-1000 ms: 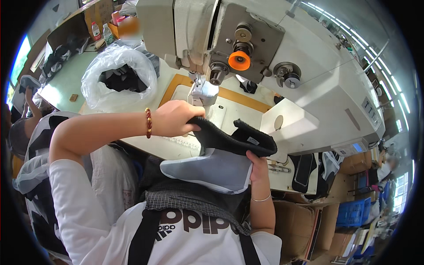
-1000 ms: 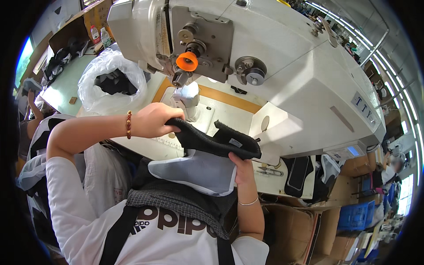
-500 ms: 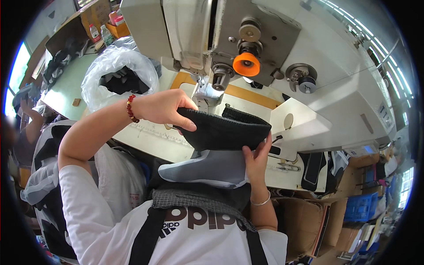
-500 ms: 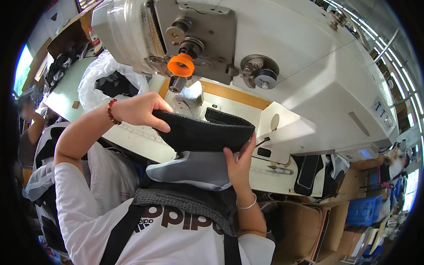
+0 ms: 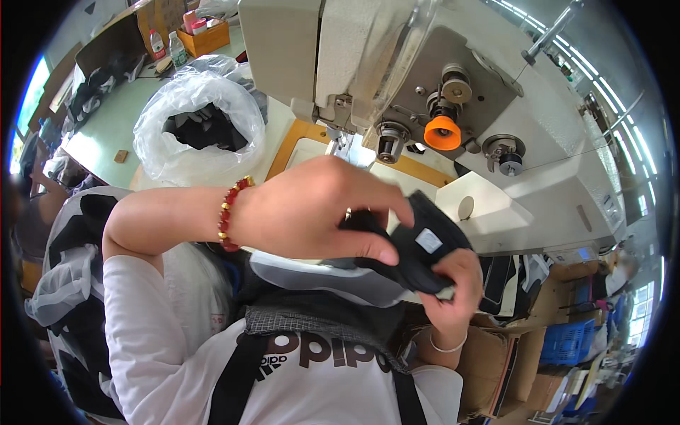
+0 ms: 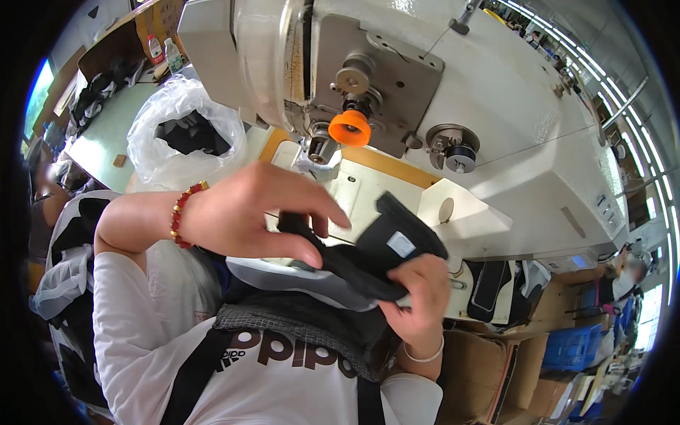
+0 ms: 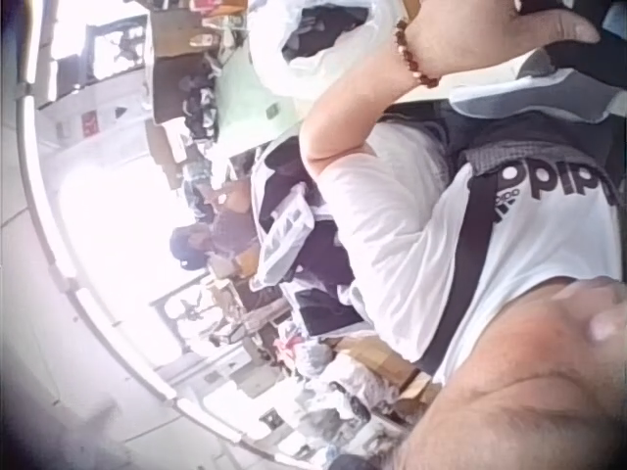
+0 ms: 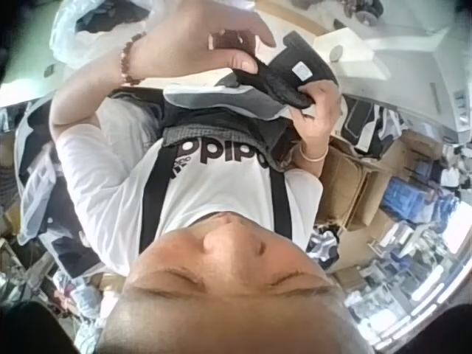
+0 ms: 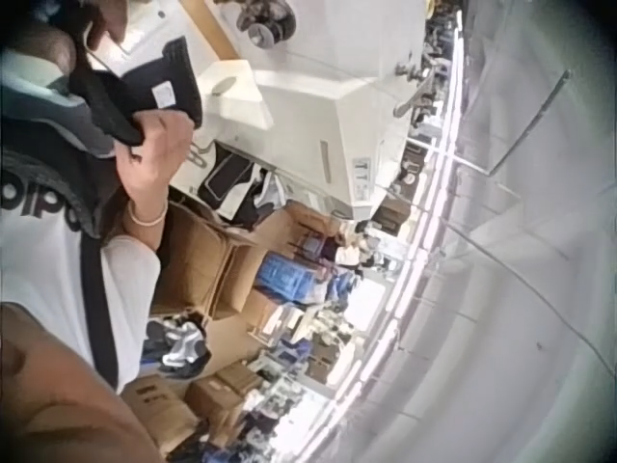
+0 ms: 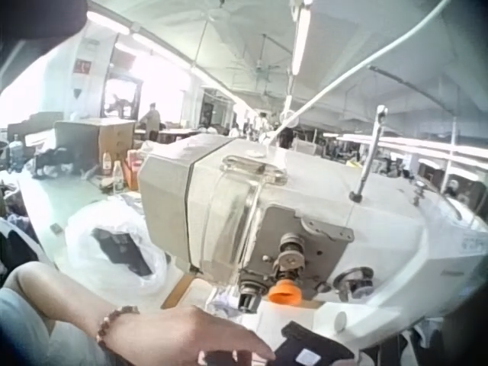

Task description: Stitching various black fabric shoe components using an industrial sewing machine in a factory setting.

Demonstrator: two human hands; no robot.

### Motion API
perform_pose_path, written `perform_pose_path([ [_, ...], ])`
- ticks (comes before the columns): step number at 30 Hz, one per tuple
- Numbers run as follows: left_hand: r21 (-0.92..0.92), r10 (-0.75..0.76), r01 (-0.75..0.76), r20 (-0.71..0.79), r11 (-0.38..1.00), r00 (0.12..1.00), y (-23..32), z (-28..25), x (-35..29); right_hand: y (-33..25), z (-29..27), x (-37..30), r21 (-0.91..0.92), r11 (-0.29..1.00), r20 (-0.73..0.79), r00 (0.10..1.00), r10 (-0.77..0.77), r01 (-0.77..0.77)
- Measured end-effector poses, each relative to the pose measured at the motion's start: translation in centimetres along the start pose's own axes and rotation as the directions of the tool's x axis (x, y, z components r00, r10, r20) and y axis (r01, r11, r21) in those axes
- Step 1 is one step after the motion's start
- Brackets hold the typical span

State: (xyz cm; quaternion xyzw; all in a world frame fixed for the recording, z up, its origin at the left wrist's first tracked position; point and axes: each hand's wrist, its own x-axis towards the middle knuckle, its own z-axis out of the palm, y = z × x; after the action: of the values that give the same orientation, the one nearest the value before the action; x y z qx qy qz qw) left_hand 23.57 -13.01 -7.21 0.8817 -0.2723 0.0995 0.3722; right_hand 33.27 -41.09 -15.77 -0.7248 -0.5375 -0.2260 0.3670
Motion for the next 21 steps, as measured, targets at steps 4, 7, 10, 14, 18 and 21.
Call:
perform_pose_path([
  [4,-0.459,-0.415,0.409,0.094,0.789,0.905,-0.7,0.6,-0.6,-1.3,-3.2,-2.1,-0.311,0.95,-0.265,0.958,-0.112,0.025],
  [7,-0.262,-0.541,0.664,0.411,0.701,0.734,-4.9,4.9,-0.7,-3.0,-4.3,-3.1,-0.514,0.848,-0.261,0.919,-0.295,0.126],
  [10,-0.328,-0.495,0.795,0.644,0.51,0.583,-7.5,9.8,-0.3,-4.8,-4.3,-4.8,-0.563,0.797,-0.035,0.957,-0.288,0.219],
  [14,-0.181,-0.46,0.896,0.807,0.405,0.371,-7.9,14.7,-0.1,-5.9,-2.4,-5.0,-0.566,0.729,0.115,0.912,-0.393,0.386],
  [18,-0.365,-0.211,0.925,0.901,0.109,0.38,-7.7,17.6,-2.4,-5.5,-3.6,-5.3,-0.589,0.744,0.037,0.93,-0.366,0.316],
  [21,-0.469,-0.067,0.883,0.882,-0.011,0.467,-8.9,15.8,-2.4,-4.6,-4.4,-5.3,-0.599,0.75,0.019,0.941,-0.338,0.281],
])
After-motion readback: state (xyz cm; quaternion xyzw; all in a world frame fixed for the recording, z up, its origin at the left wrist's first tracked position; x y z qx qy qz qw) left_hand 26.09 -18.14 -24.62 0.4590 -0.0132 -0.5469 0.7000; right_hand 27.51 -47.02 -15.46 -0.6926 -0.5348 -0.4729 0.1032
